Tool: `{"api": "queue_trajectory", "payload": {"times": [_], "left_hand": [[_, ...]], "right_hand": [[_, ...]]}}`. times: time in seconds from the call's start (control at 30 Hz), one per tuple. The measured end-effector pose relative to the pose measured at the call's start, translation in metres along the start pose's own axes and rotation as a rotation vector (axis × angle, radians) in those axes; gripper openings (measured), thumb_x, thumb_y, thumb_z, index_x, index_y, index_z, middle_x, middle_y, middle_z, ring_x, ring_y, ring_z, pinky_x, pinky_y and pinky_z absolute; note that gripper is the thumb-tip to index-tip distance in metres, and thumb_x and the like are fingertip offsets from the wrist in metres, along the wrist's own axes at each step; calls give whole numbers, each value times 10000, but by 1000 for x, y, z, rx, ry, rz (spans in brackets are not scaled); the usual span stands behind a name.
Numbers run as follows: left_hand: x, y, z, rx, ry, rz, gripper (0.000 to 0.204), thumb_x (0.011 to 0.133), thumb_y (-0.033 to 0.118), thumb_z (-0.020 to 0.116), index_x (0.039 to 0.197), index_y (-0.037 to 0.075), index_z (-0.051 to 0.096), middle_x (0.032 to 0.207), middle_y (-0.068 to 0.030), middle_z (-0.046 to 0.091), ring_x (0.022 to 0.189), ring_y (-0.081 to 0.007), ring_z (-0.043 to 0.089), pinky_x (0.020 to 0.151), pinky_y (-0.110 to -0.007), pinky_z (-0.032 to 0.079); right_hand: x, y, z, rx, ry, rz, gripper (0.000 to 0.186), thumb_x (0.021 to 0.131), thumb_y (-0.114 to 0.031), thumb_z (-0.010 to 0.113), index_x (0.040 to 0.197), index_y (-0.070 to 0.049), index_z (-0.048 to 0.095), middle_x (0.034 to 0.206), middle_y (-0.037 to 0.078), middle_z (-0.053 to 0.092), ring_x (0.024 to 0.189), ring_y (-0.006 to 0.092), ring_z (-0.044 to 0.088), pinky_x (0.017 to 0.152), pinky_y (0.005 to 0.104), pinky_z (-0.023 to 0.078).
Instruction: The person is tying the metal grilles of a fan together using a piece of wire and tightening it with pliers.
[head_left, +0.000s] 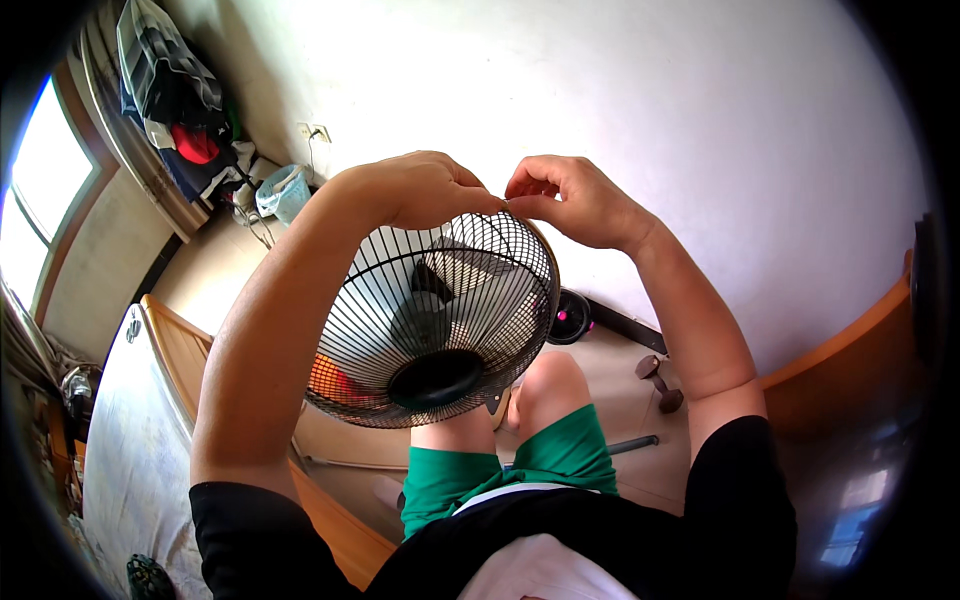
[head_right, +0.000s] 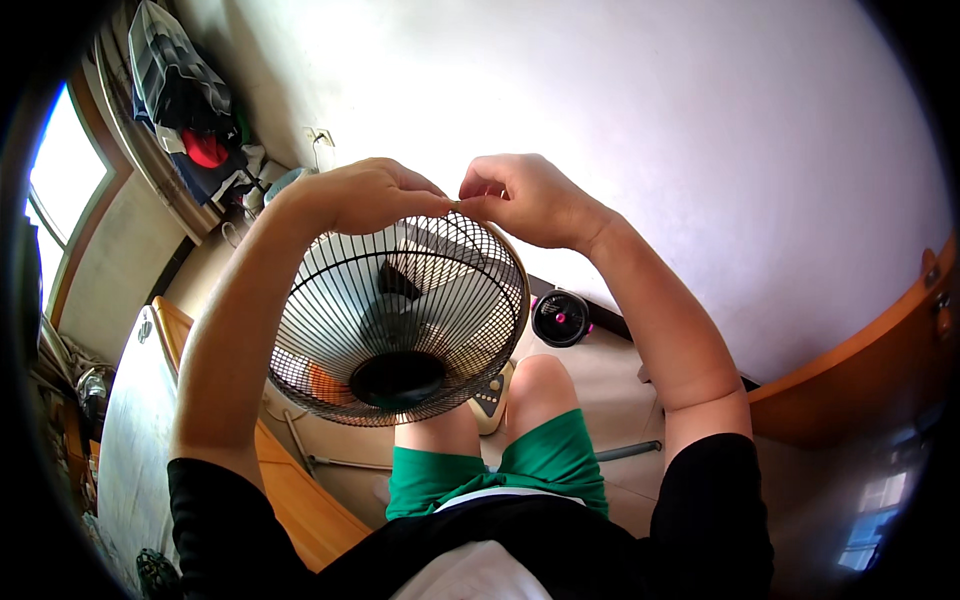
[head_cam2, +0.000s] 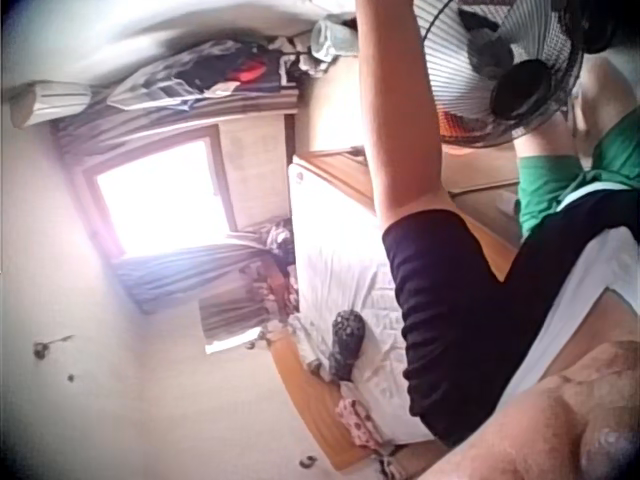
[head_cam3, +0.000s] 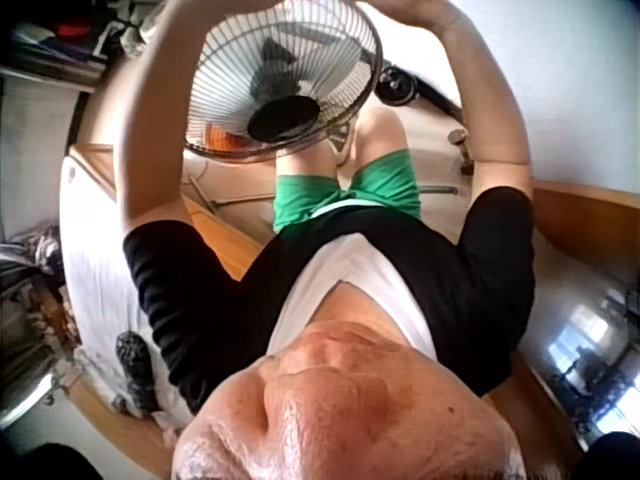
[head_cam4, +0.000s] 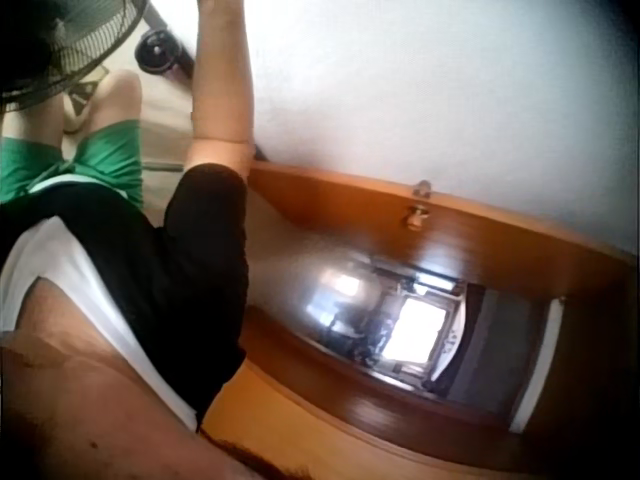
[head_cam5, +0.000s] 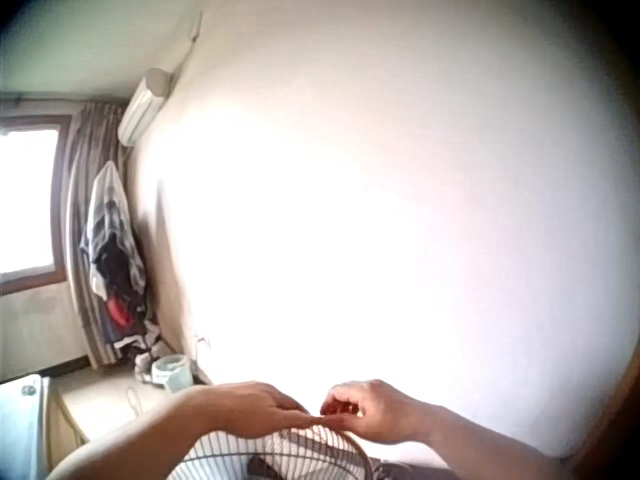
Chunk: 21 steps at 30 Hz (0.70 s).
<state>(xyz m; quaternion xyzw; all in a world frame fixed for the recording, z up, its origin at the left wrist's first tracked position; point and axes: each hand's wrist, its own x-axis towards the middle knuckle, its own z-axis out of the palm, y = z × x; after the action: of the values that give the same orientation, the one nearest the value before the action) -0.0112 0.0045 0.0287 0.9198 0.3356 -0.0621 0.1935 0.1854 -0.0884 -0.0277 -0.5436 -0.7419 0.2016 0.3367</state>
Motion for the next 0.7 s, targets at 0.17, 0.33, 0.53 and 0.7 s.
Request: {"api": "queue_trajectory", "payload": {"times": [0.17, 0.33, 0.53, 0.7], "left_hand": [[-2, 3, -2, 49, 4, 12, 533, 935, 519, 524, 1268, 130, 674, 1291, -166, 635, 1205, -319, 582, 1044, -417, 426], [-9, 10, -5, 34, 2, -21, 529, 931, 517, 524, 1273, 142, 672, 1297, -169, 631, 1206, -324, 582, 1042, -425, 427], [-8, 7, -5, 23, -5, 0, 512, 939, 515, 521, 1280, 161, 667, 1294, -168, 631, 1206, -324, 582, 1041, -433, 427], [-4, 4, -4, 50, -1, 17, 525, 940, 538, 521, 1272, 160, 672, 1277, -166, 639, 1200, -328, 583, 1033, -437, 431]], "right_hand": [[8, -18, -9, -301, -69, -43, 208, 927, -213, 628, 927, -5, 631, 875, 138, 675, 844, 243, 645, 769, 357, 510], [19, -24, -18, -407, -114, -53, 147, 933, -168, 614, 910, -23, 621, 896, 118, 667, 832, 233, 650, 751, 351, 528], [19, -31, -23, -685, -195, -235, 128, 899, -181, 617, 887, -58, 648, 897, 96, 667, 852, 268, 652, 758, 370, 529], [21, -32, -23, -813, -237, -245, 137, 893, -180, 596, 856, -58, 646, 875, 103, 662, 859, 290, 651, 749, 395, 529]]}}
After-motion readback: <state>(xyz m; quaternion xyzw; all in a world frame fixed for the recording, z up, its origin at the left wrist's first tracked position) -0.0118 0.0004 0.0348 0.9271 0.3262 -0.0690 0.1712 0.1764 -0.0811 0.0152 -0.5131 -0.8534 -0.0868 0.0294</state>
